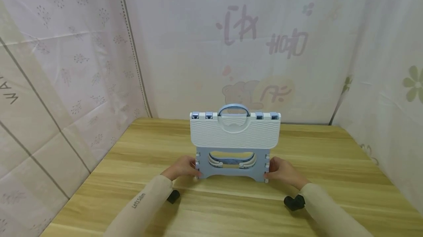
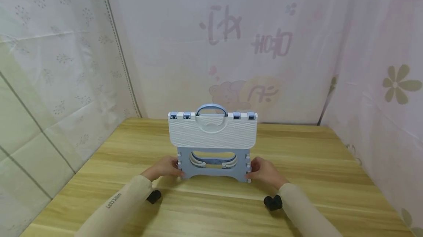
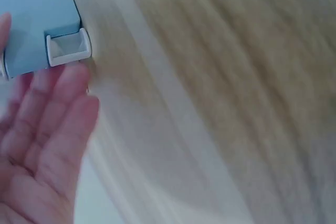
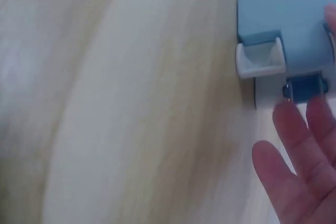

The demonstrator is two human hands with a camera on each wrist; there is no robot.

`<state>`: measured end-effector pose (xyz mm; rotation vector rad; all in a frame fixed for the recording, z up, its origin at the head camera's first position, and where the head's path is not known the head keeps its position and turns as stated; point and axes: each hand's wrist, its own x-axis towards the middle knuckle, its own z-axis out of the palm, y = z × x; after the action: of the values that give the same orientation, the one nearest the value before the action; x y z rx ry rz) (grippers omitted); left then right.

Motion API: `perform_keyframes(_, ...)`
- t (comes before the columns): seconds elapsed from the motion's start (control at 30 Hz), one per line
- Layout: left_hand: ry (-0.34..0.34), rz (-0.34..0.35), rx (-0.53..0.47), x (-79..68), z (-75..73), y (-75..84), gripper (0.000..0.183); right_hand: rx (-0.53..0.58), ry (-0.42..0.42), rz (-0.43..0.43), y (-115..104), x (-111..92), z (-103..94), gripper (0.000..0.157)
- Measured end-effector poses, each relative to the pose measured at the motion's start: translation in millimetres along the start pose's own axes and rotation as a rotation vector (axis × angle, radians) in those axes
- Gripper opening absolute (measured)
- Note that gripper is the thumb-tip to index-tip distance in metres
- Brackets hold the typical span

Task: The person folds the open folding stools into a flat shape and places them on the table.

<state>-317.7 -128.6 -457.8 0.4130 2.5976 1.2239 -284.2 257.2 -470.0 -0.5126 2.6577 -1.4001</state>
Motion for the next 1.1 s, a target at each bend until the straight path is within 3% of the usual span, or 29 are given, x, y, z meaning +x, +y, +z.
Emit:
perform_keyframes(0.13,0.034,-0.048,0.021,0.5,-1.3,2.5,0.041,0.113,0.007,-0.017,0,2,0.2,0.068)
perform_keyframes(0.27,0.034,-0.034,-0.023,0.3,0.8,3.6,0.058,0.158,-0.015,-0.008,1,4,2.9,0.079)
perform_keyframes(0.4,0.026,0.003,-0.023,0.1,1.2,4.9,0.056,0.123,-0.034,-0.001,2,6,6.0,0.078)
perform_keyframes(1.1,0.076,-0.002,0.029,-2.5,2.9,8.1,0.044,0.048,-0.014,-0.031,-1,8,7.8,0.070)
